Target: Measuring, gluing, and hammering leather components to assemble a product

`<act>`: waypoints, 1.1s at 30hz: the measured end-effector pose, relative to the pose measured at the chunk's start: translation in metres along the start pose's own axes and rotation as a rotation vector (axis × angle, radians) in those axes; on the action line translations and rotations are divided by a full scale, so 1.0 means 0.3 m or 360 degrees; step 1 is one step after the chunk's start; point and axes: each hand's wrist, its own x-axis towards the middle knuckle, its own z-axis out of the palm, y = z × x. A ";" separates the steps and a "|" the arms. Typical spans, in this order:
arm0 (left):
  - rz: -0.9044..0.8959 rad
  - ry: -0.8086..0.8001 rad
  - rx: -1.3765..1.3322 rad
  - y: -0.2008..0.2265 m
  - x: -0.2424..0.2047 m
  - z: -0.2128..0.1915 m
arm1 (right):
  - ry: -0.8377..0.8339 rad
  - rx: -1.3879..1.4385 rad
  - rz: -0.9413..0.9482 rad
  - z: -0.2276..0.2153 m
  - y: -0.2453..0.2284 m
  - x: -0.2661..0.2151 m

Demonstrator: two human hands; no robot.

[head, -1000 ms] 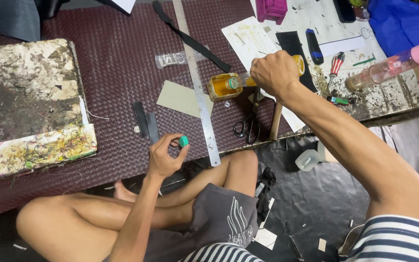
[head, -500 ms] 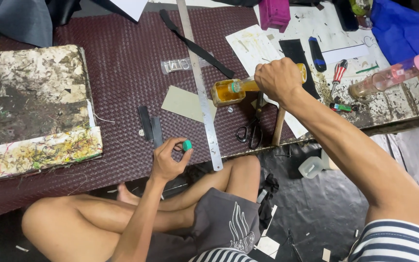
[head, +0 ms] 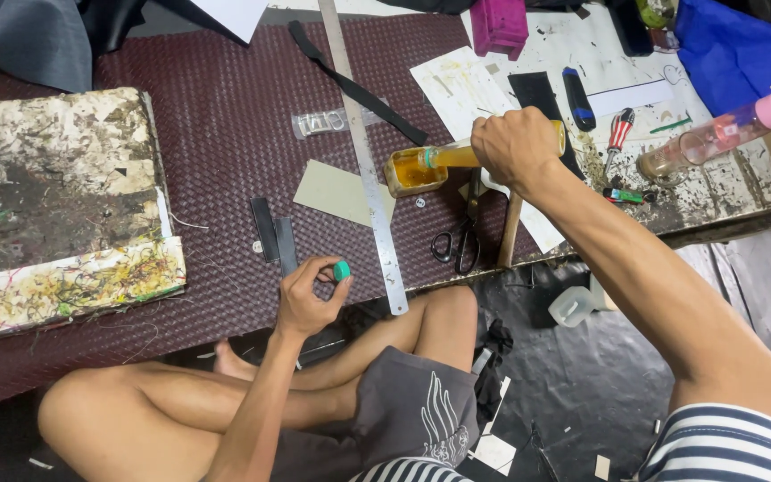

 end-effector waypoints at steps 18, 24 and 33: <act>0.0011 -0.0046 -0.0062 0.003 0.006 -0.004 | -0.0110 0.0116 0.0015 0.020 0.031 -0.025; 0.0051 -0.0026 -0.0071 0.036 0.027 -0.013 | -0.0127 0.0183 0.0019 0.055 0.032 -0.025; -0.0285 0.0107 -0.0166 0.023 0.036 0.016 | -0.0106 0.0291 0.0097 0.079 0.027 -0.041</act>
